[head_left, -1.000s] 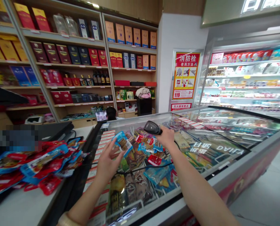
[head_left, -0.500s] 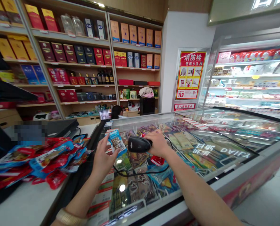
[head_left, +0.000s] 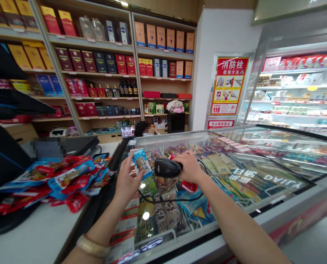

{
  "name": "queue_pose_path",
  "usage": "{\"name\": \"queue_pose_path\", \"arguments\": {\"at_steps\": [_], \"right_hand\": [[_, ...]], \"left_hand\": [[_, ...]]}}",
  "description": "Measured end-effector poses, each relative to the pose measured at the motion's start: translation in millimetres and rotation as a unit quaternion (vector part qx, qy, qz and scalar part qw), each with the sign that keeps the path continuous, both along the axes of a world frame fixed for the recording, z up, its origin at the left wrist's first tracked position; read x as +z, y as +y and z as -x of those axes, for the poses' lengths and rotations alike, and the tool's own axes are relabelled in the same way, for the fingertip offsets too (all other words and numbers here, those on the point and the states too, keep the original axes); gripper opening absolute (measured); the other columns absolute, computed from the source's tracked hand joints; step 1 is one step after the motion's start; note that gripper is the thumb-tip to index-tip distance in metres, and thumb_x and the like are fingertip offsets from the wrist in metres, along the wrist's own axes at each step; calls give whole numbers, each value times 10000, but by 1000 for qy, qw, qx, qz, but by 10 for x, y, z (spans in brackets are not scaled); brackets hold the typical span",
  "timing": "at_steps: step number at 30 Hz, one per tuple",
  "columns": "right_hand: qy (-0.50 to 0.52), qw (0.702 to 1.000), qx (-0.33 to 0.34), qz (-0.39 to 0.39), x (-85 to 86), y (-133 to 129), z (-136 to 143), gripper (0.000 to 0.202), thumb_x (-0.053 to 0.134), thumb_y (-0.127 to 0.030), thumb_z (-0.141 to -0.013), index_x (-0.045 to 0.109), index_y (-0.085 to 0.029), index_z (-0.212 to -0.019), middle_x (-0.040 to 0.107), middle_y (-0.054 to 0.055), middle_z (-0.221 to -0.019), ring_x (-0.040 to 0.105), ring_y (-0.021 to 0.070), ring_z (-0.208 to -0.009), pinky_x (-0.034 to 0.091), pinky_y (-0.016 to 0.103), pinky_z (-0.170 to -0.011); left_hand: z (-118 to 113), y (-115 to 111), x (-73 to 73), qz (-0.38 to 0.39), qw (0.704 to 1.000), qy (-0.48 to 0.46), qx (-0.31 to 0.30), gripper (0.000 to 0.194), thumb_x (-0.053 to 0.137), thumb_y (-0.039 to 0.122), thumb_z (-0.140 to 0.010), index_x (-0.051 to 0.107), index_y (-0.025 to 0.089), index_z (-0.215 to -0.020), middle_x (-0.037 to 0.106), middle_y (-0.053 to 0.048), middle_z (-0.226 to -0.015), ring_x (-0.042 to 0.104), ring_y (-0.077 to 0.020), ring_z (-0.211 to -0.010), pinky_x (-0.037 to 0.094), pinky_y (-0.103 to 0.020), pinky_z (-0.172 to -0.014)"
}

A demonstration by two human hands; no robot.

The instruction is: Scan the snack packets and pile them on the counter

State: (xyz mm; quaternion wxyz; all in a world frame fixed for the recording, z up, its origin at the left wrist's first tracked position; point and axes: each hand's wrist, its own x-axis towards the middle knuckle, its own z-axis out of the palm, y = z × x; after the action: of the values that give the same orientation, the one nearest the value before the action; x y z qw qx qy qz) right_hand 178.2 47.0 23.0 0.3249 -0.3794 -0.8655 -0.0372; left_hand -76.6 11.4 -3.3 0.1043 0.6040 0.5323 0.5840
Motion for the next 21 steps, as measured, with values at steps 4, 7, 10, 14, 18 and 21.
{"name": "queue_pose_path", "arguments": {"at_steps": [4,7,10,14,18,21], "right_hand": [[26,1000,-15,-3,-32,42,-43,255,676,-282,-689,719,-227,-934,745,46,-909,637,212,-902,265,356,-878],[35,999,-40,-11,-50,72,-75,232,665,-274,-702,725,-224,-921,745,53,-906,637,212,-895,268,354,-863],[44,997,-61,-21,-65,91,-91,214,661,-299,-718,731,-225,-906,747,61,-899,637,215,-878,275,349,-842],[42,996,-79,-28,-91,115,-105,204,672,-307,-706,730,-227,-884,744,53,-877,644,216,-861,281,348,-839],[46,994,-88,-38,-110,136,-125,238,686,-326,-705,725,-229,-919,750,55,-902,645,221,-878,291,354,-869],[44,993,-97,-43,-113,146,-136,254,695,-321,-696,729,-234,-932,755,61,-930,642,224,-880,296,356,-871]], "left_hand": [[172,-16,168,-61,991,71,95,555,604,311,-776,565,197,-1319,568,-133,-1231,622,-249,-1035,579,-397,-829],[472,-79,380,-113,957,116,241,559,561,301,-803,556,135,-1337,571,-174,-1245,537,-310,-1217,447,-484,-1043],[775,-168,528,-75,918,101,376,595,515,277,-812,510,100,-1380,554,-228,-1307,494,-379,-1273,358,-606,-1060],[973,-215,524,48,885,120,448,582,524,265,-810,498,68,-1357,546,-308,-1334,461,-479,-1295,277,-750,-990],[983,-178,419,83,871,140,463,461,557,262,-802,590,49,-1209,373,-371,-1483,254,-519,-1432,193,-791,-1015],[944,-189,384,43,870,147,469,426,522,276,-847,614,59,-1202,327,-346,-1524,217,-496,-1458,167,-782,-1051]]}}
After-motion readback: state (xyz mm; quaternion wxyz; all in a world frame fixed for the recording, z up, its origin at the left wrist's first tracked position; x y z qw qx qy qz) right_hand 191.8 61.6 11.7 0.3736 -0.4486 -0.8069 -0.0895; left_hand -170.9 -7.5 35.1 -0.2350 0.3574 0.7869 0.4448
